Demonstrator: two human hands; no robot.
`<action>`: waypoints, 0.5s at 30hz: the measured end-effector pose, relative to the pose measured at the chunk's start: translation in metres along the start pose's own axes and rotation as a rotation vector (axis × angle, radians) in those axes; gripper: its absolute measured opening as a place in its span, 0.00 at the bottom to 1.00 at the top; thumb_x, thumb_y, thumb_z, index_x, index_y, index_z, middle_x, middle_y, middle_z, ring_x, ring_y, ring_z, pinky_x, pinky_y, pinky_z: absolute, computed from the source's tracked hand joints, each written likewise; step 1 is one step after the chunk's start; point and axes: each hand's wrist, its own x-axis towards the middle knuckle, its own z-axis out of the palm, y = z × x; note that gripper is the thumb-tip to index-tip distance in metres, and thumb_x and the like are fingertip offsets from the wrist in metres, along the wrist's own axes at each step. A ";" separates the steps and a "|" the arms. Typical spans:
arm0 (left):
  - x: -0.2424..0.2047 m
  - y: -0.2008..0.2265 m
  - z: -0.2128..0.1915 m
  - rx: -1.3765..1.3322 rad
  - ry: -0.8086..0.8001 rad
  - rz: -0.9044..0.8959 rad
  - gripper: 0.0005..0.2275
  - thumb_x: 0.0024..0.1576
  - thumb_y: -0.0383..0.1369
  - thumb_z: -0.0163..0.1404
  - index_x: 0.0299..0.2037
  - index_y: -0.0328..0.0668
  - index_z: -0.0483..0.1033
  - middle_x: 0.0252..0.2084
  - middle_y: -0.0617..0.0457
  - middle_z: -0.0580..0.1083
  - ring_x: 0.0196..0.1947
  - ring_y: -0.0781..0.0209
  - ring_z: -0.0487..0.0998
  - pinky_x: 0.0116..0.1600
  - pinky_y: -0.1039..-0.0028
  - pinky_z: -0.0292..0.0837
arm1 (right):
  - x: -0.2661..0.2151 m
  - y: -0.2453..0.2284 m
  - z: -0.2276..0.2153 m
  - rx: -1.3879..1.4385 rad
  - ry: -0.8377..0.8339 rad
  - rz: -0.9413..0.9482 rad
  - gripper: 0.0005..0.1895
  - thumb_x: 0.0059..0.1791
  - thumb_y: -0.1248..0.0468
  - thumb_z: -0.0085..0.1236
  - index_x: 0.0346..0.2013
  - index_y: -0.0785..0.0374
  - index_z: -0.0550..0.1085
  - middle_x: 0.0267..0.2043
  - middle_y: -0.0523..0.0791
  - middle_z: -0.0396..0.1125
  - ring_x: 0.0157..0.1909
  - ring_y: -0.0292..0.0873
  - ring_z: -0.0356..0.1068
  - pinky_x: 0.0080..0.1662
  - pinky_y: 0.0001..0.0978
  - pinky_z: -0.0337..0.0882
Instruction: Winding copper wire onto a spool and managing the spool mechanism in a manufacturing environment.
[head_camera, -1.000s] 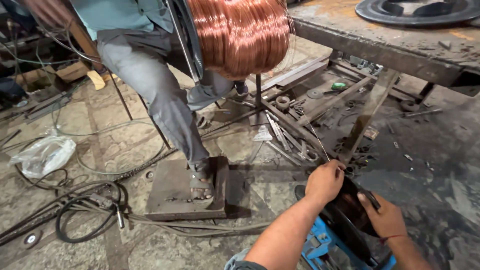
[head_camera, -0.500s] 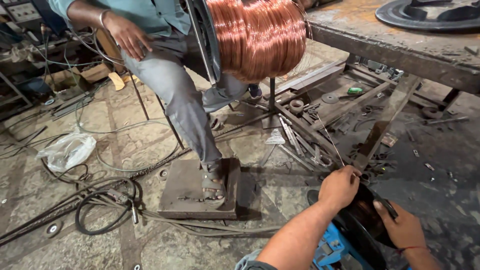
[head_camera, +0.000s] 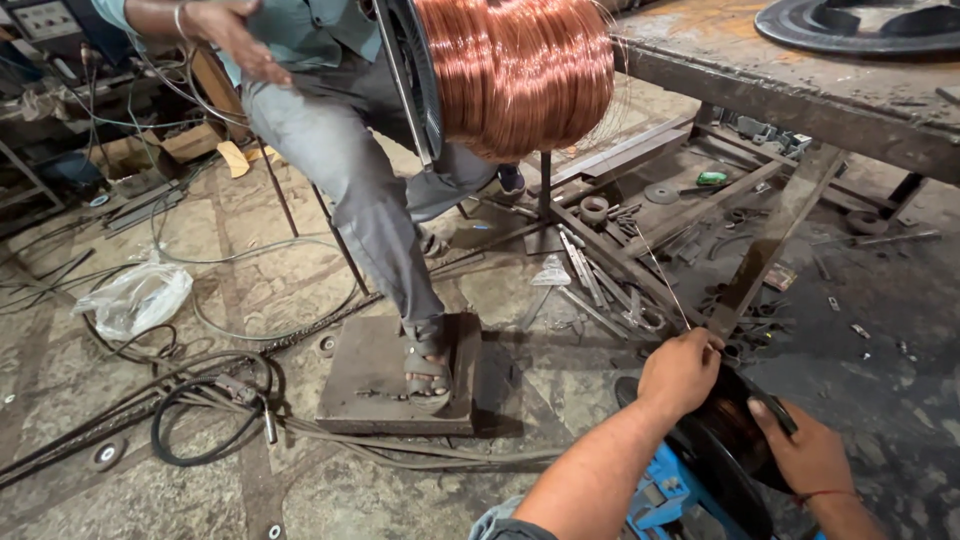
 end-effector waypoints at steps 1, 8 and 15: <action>0.001 -0.002 0.001 -0.002 -0.001 -0.002 0.08 0.60 0.32 0.49 0.47 0.43 0.77 0.45 0.42 0.79 0.46 0.41 0.79 0.51 0.56 0.74 | 0.000 0.001 0.001 -0.002 -0.001 0.002 0.38 0.50 0.30 0.47 0.52 0.58 0.81 0.36 0.57 0.76 0.43 0.61 0.78 0.46 0.50 0.76; 0.004 -0.008 0.007 0.013 -0.007 0.010 0.08 0.60 0.33 0.49 0.47 0.43 0.77 0.44 0.42 0.79 0.46 0.41 0.80 0.50 0.55 0.74 | -0.006 0.008 0.005 0.099 0.149 -0.174 0.35 0.49 0.34 0.51 0.54 0.57 0.79 0.37 0.59 0.76 0.45 0.61 0.77 0.46 0.48 0.74; 0.004 -0.007 0.006 0.026 -0.032 -0.019 0.09 0.60 0.33 0.49 0.47 0.44 0.77 0.42 0.43 0.79 0.45 0.42 0.80 0.50 0.55 0.74 | -0.011 0.004 0.003 0.135 0.153 -0.209 0.33 0.50 0.35 0.52 0.52 0.58 0.79 0.36 0.57 0.76 0.43 0.60 0.77 0.45 0.46 0.74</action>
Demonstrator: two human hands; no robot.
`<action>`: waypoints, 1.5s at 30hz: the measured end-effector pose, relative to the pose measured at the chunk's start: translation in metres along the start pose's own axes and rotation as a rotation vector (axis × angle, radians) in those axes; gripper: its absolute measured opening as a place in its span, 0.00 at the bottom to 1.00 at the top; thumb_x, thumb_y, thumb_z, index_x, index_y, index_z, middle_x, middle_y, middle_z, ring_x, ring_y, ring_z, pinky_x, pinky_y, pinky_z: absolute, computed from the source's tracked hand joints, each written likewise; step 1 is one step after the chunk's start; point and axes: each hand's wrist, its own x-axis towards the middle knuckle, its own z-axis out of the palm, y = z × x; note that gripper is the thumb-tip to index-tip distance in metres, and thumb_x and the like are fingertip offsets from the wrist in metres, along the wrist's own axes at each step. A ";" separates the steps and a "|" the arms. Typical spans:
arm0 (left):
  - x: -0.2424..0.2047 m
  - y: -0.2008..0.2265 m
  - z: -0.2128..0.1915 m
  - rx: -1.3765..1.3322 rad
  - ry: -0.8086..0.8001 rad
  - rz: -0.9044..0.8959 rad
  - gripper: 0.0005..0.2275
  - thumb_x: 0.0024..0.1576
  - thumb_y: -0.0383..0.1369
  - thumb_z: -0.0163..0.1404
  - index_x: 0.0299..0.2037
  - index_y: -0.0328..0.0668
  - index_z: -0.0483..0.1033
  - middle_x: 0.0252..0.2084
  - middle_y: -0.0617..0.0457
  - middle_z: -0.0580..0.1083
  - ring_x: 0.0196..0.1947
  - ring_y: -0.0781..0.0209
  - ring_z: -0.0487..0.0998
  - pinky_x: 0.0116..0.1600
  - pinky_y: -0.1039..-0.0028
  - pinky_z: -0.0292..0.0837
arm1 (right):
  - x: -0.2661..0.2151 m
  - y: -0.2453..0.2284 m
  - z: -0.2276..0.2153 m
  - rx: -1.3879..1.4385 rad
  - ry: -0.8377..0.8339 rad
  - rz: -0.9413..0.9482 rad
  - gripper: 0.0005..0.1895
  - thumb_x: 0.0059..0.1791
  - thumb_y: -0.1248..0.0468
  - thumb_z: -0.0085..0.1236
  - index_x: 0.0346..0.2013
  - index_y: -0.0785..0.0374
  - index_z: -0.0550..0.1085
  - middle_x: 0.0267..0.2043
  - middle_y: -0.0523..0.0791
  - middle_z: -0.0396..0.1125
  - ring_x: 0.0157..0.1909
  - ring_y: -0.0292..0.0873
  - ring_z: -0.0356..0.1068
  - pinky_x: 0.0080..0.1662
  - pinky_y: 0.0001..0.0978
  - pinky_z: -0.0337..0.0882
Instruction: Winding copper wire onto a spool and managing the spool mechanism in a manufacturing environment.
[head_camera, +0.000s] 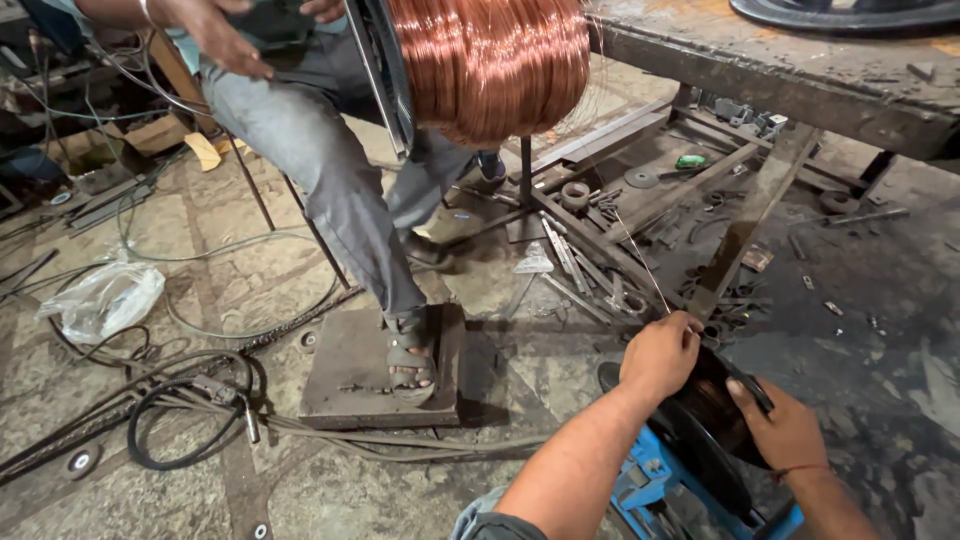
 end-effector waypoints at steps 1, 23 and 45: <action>0.000 0.000 0.001 -0.002 -0.002 -0.002 0.09 0.60 0.33 0.49 0.47 0.44 0.77 0.42 0.43 0.79 0.45 0.42 0.80 0.50 0.55 0.74 | -0.001 -0.001 -0.002 -0.002 -0.001 0.002 0.33 0.50 0.35 0.52 0.52 0.58 0.79 0.36 0.57 0.76 0.43 0.60 0.77 0.45 0.46 0.74; -0.001 0.002 -0.003 -0.011 0.017 0.034 0.08 0.59 0.32 0.49 0.46 0.43 0.77 0.42 0.44 0.79 0.45 0.43 0.80 0.49 0.56 0.74 | -0.006 -0.013 -0.006 -0.011 -0.007 -0.002 0.34 0.50 0.35 0.50 0.51 0.59 0.79 0.35 0.58 0.75 0.43 0.61 0.77 0.44 0.46 0.74; 0.000 0.010 -0.009 0.029 0.023 -0.026 0.08 0.60 0.35 0.49 0.46 0.47 0.78 0.41 0.40 0.79 0.44 0.37 0.80 0.48 0.52 0.74 | -0.005 -0.004 -0.001 -0.027 -0.007 -0.012 0.32 0.49 0.34 0.50 0.47 0.58 0.79 0.35 0.58 0.75 0.40 0.60 0.74 0.43 0.46 0.74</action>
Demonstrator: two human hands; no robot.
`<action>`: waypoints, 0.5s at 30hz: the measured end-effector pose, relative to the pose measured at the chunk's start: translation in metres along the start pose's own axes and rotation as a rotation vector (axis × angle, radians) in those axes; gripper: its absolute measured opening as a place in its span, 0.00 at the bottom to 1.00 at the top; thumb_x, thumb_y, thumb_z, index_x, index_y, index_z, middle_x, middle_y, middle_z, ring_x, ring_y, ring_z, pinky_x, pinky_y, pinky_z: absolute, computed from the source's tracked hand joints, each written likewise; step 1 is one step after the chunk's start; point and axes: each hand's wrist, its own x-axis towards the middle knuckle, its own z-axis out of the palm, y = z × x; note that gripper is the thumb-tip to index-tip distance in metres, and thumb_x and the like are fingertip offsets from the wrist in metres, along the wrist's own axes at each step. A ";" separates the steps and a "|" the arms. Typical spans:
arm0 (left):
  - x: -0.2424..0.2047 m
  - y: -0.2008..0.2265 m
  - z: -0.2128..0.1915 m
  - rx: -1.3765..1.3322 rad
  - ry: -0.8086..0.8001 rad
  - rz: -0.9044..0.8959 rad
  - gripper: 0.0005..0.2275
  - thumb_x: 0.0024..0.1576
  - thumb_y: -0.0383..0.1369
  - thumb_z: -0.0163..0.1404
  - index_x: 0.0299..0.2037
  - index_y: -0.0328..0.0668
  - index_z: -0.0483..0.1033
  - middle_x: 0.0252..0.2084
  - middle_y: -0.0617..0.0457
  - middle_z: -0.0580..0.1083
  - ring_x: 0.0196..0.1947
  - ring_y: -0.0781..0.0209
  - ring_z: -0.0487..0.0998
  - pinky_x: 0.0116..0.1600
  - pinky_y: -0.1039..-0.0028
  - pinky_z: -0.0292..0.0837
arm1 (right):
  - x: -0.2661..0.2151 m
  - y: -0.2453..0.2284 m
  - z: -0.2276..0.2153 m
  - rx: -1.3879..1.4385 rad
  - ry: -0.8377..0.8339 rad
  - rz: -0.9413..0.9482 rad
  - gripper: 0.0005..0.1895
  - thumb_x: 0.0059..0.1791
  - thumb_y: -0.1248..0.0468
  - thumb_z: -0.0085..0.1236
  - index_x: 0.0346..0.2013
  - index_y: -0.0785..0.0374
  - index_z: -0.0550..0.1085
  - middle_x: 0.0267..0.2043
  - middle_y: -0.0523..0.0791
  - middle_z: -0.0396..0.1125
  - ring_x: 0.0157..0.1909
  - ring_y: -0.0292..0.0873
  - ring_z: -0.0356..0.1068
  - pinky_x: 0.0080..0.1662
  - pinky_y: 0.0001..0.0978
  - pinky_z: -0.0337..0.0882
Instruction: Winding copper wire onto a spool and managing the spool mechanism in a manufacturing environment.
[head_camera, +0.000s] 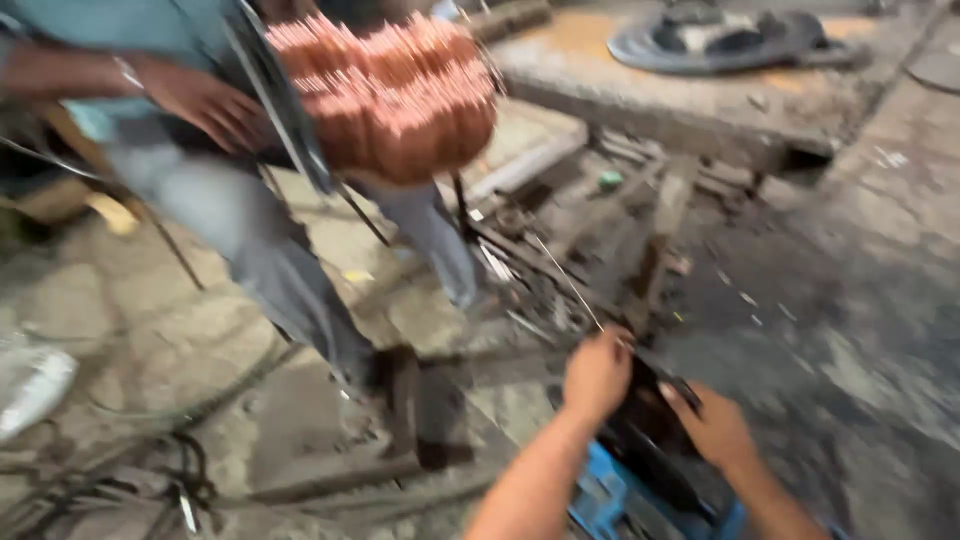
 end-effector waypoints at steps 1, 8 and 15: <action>0.004 -0.002 0.002 0.016 0.025 0.007 0.08 0.60 0.35 0.49 0.46 0.47 0.78 0.41 0.40 0.79 0.44 0.37 0.80 0.48 0.52 0.74 | 0.006 0.000 0.002 0.015 0.000 -0.026 0.32 0.49 0.34 0.50 0.47 0.58 0.79 0.35 0.58 0.75 0.40 0.60 0.74 0.43 0.46 0.74; -0.003 -0.015 0.005 -0.005 0.042 0.057 0.08 0.61 0.33 0.49 0.46 0.43 0.78 0.42 0.40 0.79 0.44 0.38 0.80 0.49 0.53 0.74 | 0.006 0.012 0.018 0.039 0.039 -0.044 0.31 0.48 0.36 0.51 0.51 0.55 0.79 0.37 0.56 0.77 0.43 0.60 0.78 0.44 0.47 0.75; -0.003 -0.009 0.012 -0.081 0.048 0.082 0.10 0.60 0.29 0.43 0.46 0.42 0.77 0.41 0.44 0.81 0.45 0.41 0.81 0.49 0.55 0.75 | 0.005 0.000 0.007 -0.049 0.006 0.054 0.30 0.50 0.37 0.51 0.55 0.54 0.80 0.39 0.57 0.77 0.45 0.60 0.78 0.46 0.44 0.76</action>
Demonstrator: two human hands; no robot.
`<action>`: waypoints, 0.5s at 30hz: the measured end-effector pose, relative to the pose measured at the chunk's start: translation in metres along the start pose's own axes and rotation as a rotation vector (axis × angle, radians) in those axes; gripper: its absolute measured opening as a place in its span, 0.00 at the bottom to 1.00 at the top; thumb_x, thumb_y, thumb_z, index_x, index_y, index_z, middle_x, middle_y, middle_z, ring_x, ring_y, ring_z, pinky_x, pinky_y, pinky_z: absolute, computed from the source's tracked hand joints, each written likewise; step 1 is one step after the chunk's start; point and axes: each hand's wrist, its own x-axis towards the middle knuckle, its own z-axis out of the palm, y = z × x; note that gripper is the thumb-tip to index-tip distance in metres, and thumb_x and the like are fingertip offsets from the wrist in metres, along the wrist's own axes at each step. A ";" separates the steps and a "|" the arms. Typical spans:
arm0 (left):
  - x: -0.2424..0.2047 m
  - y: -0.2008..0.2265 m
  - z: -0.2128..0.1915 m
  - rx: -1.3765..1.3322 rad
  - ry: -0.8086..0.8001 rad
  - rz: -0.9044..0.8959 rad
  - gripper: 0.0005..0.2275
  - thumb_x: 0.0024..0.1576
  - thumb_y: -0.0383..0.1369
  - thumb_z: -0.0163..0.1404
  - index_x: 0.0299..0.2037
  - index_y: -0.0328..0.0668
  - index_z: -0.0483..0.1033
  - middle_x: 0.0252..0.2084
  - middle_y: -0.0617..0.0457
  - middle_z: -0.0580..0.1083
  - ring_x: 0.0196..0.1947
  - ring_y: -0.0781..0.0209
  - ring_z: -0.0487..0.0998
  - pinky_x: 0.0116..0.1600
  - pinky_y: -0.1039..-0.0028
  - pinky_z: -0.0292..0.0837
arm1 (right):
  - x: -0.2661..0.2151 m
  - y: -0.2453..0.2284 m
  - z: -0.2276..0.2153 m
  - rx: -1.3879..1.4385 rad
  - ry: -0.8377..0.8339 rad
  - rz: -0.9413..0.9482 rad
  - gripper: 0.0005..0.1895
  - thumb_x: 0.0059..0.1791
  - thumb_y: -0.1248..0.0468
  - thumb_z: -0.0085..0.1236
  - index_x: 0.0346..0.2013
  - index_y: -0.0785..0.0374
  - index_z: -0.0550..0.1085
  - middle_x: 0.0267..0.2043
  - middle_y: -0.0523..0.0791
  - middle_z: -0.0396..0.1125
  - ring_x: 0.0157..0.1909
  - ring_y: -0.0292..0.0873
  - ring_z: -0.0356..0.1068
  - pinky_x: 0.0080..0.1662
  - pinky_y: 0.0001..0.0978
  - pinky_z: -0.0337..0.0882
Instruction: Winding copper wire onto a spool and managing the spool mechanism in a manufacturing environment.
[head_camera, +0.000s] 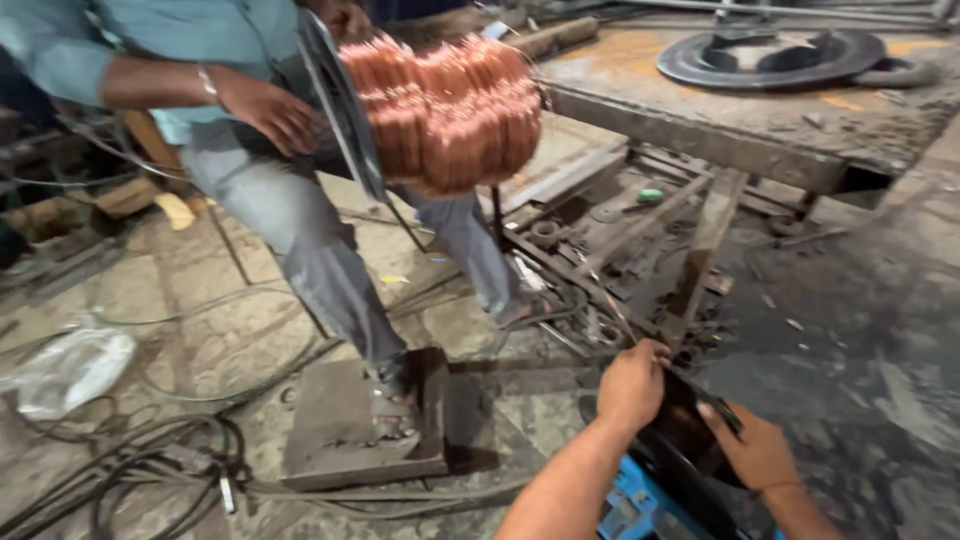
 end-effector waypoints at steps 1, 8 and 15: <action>0.003 -0.005 -0.008 0.017 0.012 0.002 0.10 0.60 0.29 0.43 0.46 0.42 0.77 0.41 0.44 0.81 0.45 0.41 0.81 0.49 0.55 0.75 | 0.007 0.002 0.004 0.015 -0.005 -0.015 0.30 0.50 0.37 0.51 0.55 0.54 0.80 0.39 0.57 0.77 0.45 0.60 0.78 0.46 0.44 0.76; 0.004 0.000 -0.011 0.045 -0.023 -0.056 0.11 0.62 0.31 0.40 0.46 0.43 0.77 0.41 0.38 0.79 0.43 0.36 0.80 0.48 0.52 0.74 | -0.019 -0.145 -0.082 0.813 -0.020 -0.441 0.46 0.53 0.34 0.42 0.74 0.63 0.52 0.78 0.52 0.49 0.75 0.53 0.53 0.68 0.47 0.56; -0.007 -0.007 -0.015 0.034 -0.084 -0.001 0.10 0.58 0.34 0.47 0.44 0.39 0.76 0.42 0.36 0.79 0.44 0.34 0.79 0.45 0.50 0.73 | -0.116 -0.249 -0.142 1.471 -0.589 -0.724 0.58 0.53 0.28 0.47 0.82 0.64 0.44 0.86 0.54 0.39 0.84 0.55 0.44 0.76 0.53 0.50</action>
